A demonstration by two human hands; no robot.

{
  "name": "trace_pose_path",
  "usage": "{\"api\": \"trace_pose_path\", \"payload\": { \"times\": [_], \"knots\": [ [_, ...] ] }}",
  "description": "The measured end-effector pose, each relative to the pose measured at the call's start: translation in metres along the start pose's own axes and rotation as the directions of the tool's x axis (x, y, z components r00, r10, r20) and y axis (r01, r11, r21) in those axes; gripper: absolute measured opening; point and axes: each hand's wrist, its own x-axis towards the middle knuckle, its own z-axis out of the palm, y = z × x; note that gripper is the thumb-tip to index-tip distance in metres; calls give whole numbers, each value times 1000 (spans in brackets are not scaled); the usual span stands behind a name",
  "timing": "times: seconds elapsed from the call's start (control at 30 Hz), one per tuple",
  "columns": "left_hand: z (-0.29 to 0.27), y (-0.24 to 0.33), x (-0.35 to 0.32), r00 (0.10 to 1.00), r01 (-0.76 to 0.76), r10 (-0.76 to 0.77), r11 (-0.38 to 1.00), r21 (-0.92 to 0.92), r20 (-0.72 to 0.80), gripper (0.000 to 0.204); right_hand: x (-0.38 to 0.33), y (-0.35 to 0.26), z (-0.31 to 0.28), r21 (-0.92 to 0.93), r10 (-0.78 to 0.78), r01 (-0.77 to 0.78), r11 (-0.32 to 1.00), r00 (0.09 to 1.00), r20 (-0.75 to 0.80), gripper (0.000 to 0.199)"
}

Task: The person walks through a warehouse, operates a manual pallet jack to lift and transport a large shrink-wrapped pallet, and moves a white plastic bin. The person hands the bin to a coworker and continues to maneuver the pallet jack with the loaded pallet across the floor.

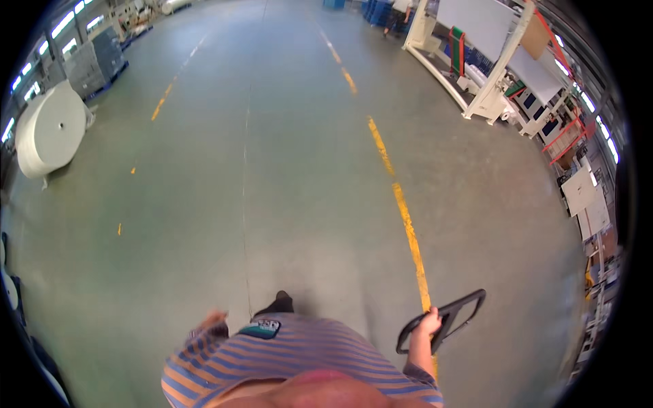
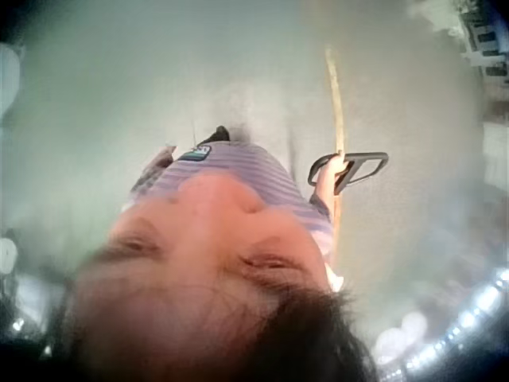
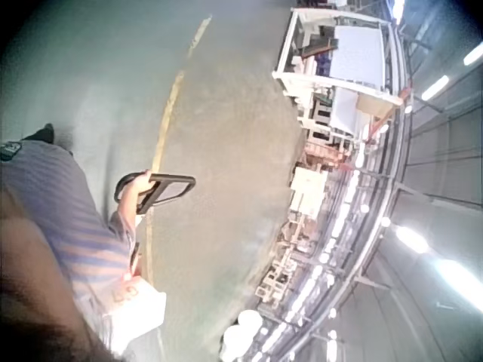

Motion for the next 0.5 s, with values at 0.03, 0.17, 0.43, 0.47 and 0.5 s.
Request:
{"api": "trace_pose_path", "payload": {
  "times": [0.03, 0.17, 0.43, 0.47, 0.5],
  "knots": [
    [-33, -51, -13, 996, 84, -84, 994, 73, -5, 56, -29, 53, 39, 18, 100, -100, 995, 995, 18, 11],
    [-152, 89, 123, 986, -129, 83, 928, -349, -144, 48, -60, -4, 127, -109, 126, -121, 987, 991, 38, 14],
    [-325, 202, 315, 925, -373, 362, 923, -92, -110, 49, -84, -69, 357, 122, 102, -113, 986, 990, 94, 11],
    [-314, 174, 331, 942, -329, 324, 943, -48, -88, 49, -87, -64, 383, 100, 151, -162, 982, 983, 108, 11],
    [-314, 141, 350, 957, -282, 281, 959, -6, -70, 49, -91, -62, 413, 75, 199, -209, 975, 972, 125, 11]
  ]
}}
